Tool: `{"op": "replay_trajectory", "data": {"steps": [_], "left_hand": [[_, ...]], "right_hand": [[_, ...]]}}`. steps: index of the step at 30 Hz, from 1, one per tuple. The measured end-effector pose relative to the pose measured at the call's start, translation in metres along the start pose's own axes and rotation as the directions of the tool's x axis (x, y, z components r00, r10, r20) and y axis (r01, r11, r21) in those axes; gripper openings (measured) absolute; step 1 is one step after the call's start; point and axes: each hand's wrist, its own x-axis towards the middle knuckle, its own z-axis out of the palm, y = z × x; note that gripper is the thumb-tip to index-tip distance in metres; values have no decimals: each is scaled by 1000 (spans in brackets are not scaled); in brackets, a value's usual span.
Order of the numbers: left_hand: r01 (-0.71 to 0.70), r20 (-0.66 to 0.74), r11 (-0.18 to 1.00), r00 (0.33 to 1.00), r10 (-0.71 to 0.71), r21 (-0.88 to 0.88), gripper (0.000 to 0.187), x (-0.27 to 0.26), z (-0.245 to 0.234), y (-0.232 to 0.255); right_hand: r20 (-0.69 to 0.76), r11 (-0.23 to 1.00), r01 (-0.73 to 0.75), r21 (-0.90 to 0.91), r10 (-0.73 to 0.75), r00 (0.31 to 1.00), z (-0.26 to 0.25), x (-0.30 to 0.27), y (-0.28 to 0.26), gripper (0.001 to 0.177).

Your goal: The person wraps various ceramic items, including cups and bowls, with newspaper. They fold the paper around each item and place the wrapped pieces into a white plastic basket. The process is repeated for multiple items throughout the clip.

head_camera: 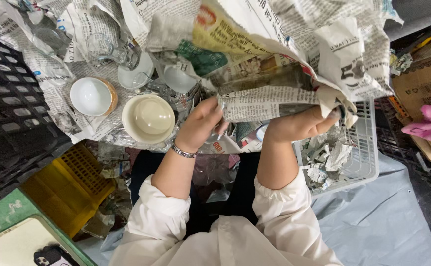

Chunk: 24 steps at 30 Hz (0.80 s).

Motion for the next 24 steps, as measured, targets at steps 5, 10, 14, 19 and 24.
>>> {"op": "replay_trajectory", "data": {"steps": [5,10,14,19,24], "left_hand": [[59,-59,958,995,-79,-281,47,7,11,-6],[128,128,898,989,-81,-422,49,5,16,-11],[125,178,902,983,-55,-412,50,2,14,-16],[113,186,846,982,-17,-522,54,0,5,-44],[215,124,598,974,-191,-772,54,10,-16,-80]], "right_hand": [[26,982,115,-151,-112,993,-26,-2,0,35],[11,975,100,-198,-100,995,-33,4,-8,36],[1,971,93,-221,-95,996,-32,7,-14,37],[-18,965,79,-250,-86,996,-41,0,-25,38],[-24,955,82,-284,-93,995,-50,-8,-31,40]]}}
